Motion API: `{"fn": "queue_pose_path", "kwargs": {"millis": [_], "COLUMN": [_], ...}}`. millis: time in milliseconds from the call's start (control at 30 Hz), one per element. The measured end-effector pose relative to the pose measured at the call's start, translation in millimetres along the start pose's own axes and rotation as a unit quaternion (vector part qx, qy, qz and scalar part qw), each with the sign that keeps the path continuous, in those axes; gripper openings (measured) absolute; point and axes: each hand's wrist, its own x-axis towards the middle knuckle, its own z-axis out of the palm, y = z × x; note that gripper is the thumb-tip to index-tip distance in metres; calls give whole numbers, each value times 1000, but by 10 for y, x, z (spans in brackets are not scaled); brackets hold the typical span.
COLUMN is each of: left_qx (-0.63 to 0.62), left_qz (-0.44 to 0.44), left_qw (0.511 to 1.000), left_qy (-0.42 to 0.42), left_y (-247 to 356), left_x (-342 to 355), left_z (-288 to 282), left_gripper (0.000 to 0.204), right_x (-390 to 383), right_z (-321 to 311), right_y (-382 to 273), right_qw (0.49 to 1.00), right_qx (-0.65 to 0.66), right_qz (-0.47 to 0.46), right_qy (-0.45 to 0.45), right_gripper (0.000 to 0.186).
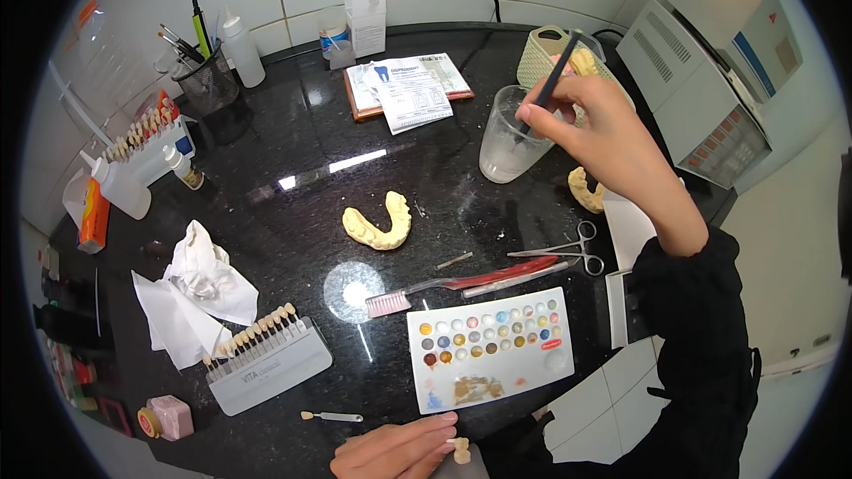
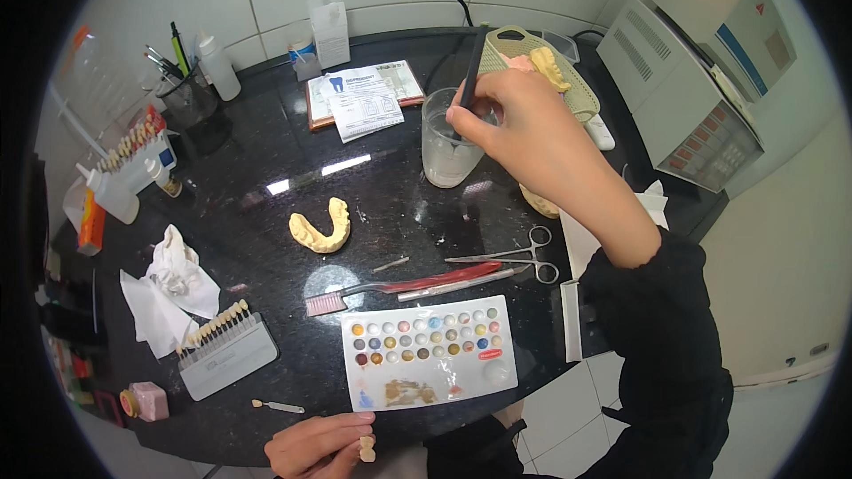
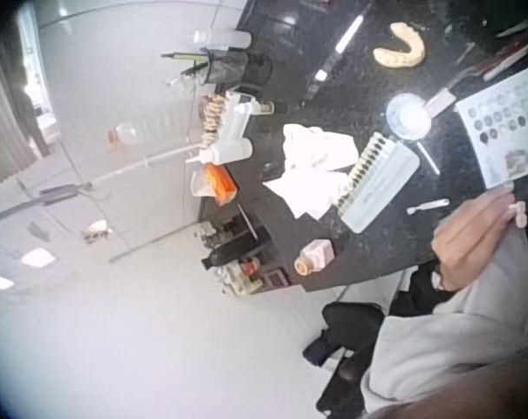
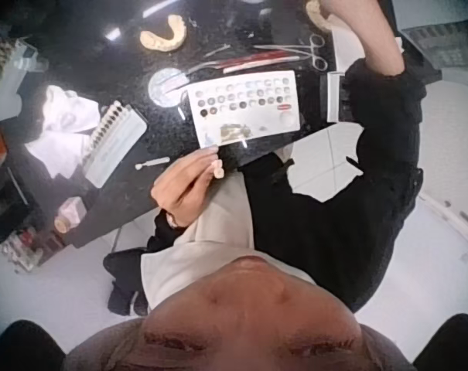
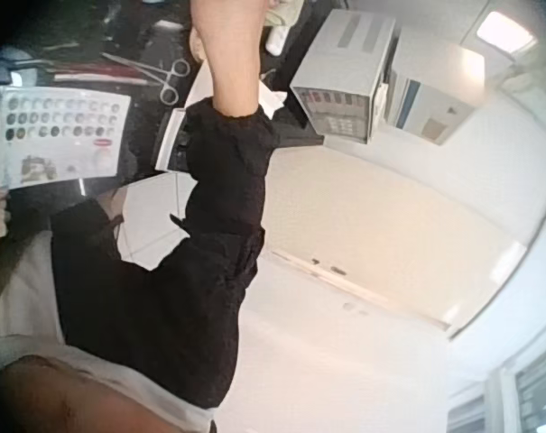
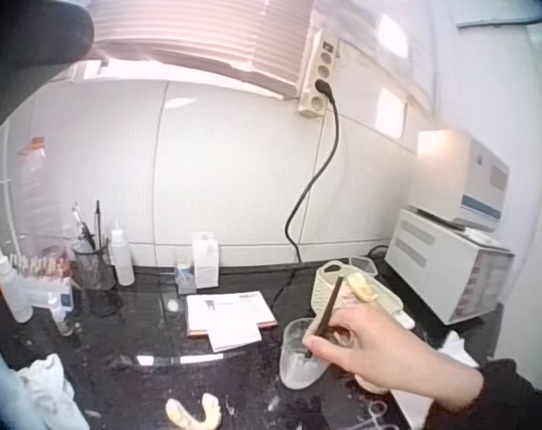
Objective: The person applies stains to a dental bridge using a fine brush, repeatedly dipping the brush into a palette of colors and carefully painting the surfaces of the prosthetic teeth.
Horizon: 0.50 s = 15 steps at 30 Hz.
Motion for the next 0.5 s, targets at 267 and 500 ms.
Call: {"fn": "queue_pose_path", "kwargs": {"millis": [267, 500], "left_qx": [15, -13], "left_qz": [14, -19], "left_qw": [1000, 1000], "left_qy": [-11, -18], "left_y": [7, 10], "left_x": [-17, -72], "left_z": [-33, -103], "left_gripper": [13, 12], "right_x": [79, -12], "right_z": [28, -229], "right_y": [64, -28], "right_qw": [994, 992], "right_qx": [-109, 79], "right_qz": [-17, -32], "right_qy": [-2, 99], "right_gripper": [24, 20]}}
